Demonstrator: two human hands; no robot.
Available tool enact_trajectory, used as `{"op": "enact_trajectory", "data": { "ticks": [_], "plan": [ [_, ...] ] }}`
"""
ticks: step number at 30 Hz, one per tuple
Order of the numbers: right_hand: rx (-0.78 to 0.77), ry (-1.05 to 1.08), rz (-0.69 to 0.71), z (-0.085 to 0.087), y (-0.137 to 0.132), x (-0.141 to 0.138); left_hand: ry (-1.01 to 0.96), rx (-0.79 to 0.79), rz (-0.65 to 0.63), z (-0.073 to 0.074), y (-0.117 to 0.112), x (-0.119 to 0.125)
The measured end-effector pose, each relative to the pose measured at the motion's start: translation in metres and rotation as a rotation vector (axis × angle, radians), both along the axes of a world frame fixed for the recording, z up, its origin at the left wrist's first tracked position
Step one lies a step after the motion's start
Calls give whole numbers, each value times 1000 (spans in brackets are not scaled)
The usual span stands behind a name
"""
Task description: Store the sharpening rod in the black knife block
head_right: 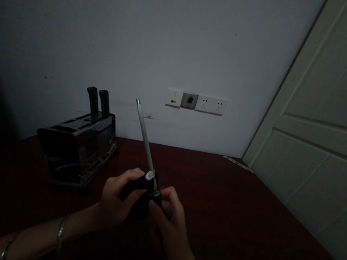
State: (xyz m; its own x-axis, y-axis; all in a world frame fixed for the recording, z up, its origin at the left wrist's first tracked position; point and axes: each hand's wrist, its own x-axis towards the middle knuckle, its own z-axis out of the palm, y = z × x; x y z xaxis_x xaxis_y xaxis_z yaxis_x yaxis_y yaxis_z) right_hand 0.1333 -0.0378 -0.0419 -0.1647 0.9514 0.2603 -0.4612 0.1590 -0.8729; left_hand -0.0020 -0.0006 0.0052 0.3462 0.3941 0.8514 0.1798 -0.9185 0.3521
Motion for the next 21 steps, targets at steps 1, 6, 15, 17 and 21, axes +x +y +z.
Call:
{"op": "enact_trajectory", "data": {
  "ticks": [1,6,15,17,21],
  "plan": [
    [-5,14,33,0,0,0,-4,7,-9,1,-1,0],
    [16,-74,-64,0,0,2,19,73,-12,4,1,1],
    [310,-706,-568,-4,2,11,49,80,63,-3,-1,10],
    [312,-736,-599,-5,3,11,19,44,75,-5,-1,11],
    [299,-684,-542,-3,5,11,40,38,74,-5,2,9]
  ]
}}
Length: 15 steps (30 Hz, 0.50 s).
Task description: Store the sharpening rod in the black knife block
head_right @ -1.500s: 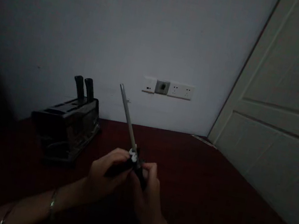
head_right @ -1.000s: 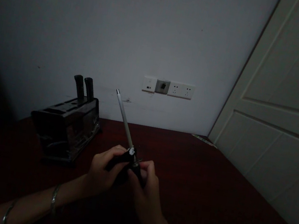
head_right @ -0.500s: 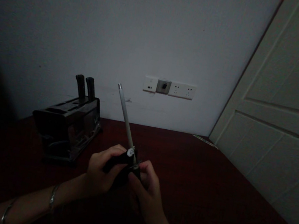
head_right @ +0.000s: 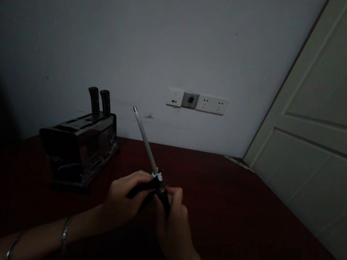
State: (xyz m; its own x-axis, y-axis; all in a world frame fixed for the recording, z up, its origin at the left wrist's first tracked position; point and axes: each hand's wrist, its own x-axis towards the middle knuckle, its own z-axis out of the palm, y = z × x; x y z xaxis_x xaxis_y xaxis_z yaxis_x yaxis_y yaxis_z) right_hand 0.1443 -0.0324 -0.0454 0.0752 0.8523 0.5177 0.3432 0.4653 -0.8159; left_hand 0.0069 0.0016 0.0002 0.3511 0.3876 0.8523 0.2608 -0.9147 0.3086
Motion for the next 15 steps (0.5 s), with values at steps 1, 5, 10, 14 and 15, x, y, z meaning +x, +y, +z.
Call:
{"op": "enact_trajectory", "data": {
  "ticks": [1,5,10,14,15],
  "plan": [
    [-22,32,31,1,0,0,10,-3,5,1,1,-1],
    [-103,224,144,7,-2,-4,16,-41,29,5,2,-4],
    [-262,548,335,7,-2,-8,-4,-48,30,8,2,-7],
    [-355,680,520,3,0,-6,3,-64,-2,12,-1,-9],
    [-361,700,563,2,1,-6,3,-67,-13,13,-2,-9]
  ]
}}
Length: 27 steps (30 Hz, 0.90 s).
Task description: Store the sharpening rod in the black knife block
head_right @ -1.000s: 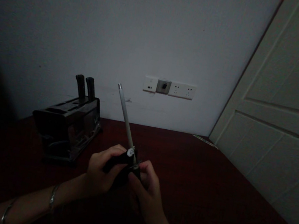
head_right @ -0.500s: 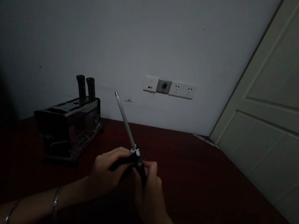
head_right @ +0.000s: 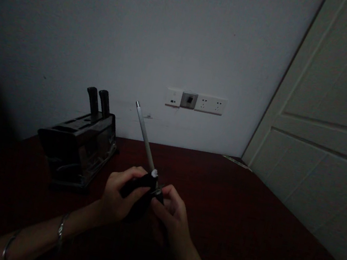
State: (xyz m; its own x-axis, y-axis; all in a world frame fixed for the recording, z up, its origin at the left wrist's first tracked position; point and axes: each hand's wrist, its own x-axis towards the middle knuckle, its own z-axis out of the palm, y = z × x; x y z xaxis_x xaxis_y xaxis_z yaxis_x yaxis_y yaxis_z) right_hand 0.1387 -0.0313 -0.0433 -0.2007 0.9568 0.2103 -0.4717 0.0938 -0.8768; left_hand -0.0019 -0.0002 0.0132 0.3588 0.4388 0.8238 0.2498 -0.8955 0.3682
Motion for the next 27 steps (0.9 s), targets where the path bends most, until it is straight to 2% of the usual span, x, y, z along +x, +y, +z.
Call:
{"op": "enact_trajectory", "data": {
  "ticks": [4,9,13,20,22,24,27],
  "plan": [
    [-13,86,115,-1,2,1,28,-5,-60,7,1,-1],
    [-77,149,107,5,0,1,64,-2,-137,13,7,-4],
    [-49,184,19,8,1,1,-18,33,13,13,14,-8],
    [-100,253,-5,3,7,-3,-106,111,238,7,23,-11],
    [-104,250,-14,2,9,-4,-102,120,257,5,24,-11],
    [-92,234,-8,0,9,-6,-65,160,194,1,23,-9],
    [-47,175,-30,-5,9,-8,-23,273,-20,-7,23,-6]
  ]
}}
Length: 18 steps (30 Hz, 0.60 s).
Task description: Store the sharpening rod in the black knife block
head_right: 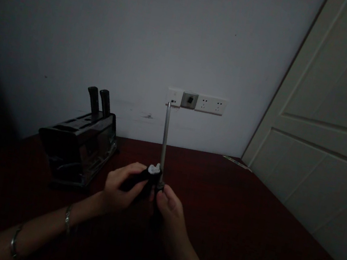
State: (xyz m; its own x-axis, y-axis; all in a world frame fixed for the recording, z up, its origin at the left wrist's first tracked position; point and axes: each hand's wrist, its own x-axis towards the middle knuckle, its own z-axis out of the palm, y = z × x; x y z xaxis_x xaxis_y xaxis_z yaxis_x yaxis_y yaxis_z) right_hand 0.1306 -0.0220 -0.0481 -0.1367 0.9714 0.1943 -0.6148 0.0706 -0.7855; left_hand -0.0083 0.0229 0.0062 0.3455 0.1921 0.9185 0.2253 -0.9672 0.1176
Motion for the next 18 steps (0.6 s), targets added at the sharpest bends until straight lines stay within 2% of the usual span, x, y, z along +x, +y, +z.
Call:
{"op": "enact_trajectory", "data": {
  "ticks": [3,7,10,14,18],
  "plan": [
    [66,-75,-65,-7,1,-2,15,57,-109,-8,0,2],
    [136,-181,-198,-13,2,-5,11,44,-77,-17,-1,4],
    [149,-238,-258,-12,0,-6,-24,-29,14,-23,-4,6],
    [153,-246,-241,-11,-3,-9,-22,-134,121,-27,-6,5],
    [91,-138,-160,-18,-5,-16,-8,-42,49,-26,-1,2]
  ]
}}
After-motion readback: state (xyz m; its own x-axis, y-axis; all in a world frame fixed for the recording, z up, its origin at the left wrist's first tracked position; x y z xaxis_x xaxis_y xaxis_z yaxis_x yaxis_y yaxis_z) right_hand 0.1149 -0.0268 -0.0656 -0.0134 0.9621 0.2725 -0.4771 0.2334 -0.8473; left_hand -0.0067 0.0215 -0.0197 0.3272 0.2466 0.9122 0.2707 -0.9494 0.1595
